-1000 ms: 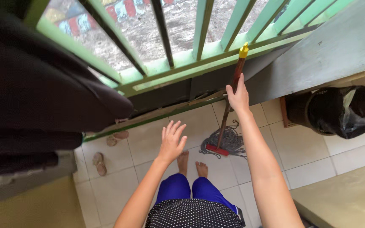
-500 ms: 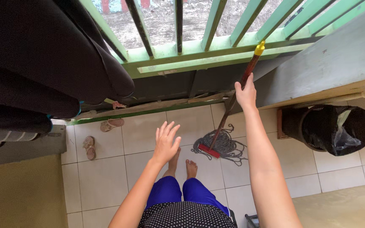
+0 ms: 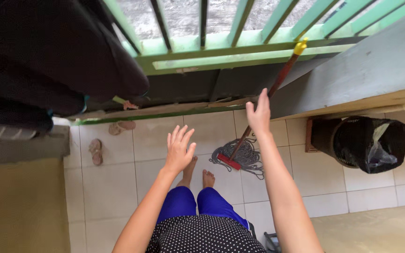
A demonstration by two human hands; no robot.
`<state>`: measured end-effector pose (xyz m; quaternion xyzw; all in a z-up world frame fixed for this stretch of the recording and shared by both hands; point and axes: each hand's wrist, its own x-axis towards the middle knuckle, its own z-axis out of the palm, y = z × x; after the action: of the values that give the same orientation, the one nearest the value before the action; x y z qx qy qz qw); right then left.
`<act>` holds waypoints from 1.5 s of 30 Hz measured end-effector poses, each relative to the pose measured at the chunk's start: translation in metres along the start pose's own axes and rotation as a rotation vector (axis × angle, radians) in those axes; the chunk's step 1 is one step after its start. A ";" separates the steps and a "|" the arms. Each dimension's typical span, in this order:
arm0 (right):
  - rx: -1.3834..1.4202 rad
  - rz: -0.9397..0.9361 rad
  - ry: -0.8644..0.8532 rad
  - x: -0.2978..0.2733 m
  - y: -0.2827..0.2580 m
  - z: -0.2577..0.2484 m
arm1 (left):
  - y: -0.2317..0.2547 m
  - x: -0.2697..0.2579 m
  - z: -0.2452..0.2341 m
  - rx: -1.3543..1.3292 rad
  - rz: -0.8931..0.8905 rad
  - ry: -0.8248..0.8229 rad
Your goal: The person mops a tiled floor with a string mop. They briefly pause to pick up a pair of pink sandals from the floor and place them on a shoe rack before resuming mopping.
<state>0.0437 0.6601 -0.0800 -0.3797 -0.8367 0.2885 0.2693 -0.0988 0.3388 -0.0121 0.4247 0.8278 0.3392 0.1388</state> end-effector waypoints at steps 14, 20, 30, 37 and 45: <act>0.050 -0.377 -0.592 -0.139 -0.180 0.066 | -0.057 -0.142 -0.034 0.099 -0.323 0.317; 0.037 -0.521 -0.728 -0.185 -0.237 0.119 | -0.108 -0.223 -0.058 0.135 -0.484 0.449; -0.014 -0.604 -0.908 -0.290 -0.314 0.245 | -0.219 -0.362 -0.120 0.087 -0.777 0.479; -0.132 -0.572 -1.027 -0.355 -0.336 0.354 | -0.321 -0.439 -0.162 0.051 -0.934 0.398; -0.250 -0.579 -1.105 -0.392 -0.309 0.469 | -0.429 -0.478 -0.153 -0.032 -1.077 0.370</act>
<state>-0.1968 0.0512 -0.2812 0.0383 -0.9484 0.2573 -0.1814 -0.1525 -0.2854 -0.2201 -0.1262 0.9327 0.3021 0.1512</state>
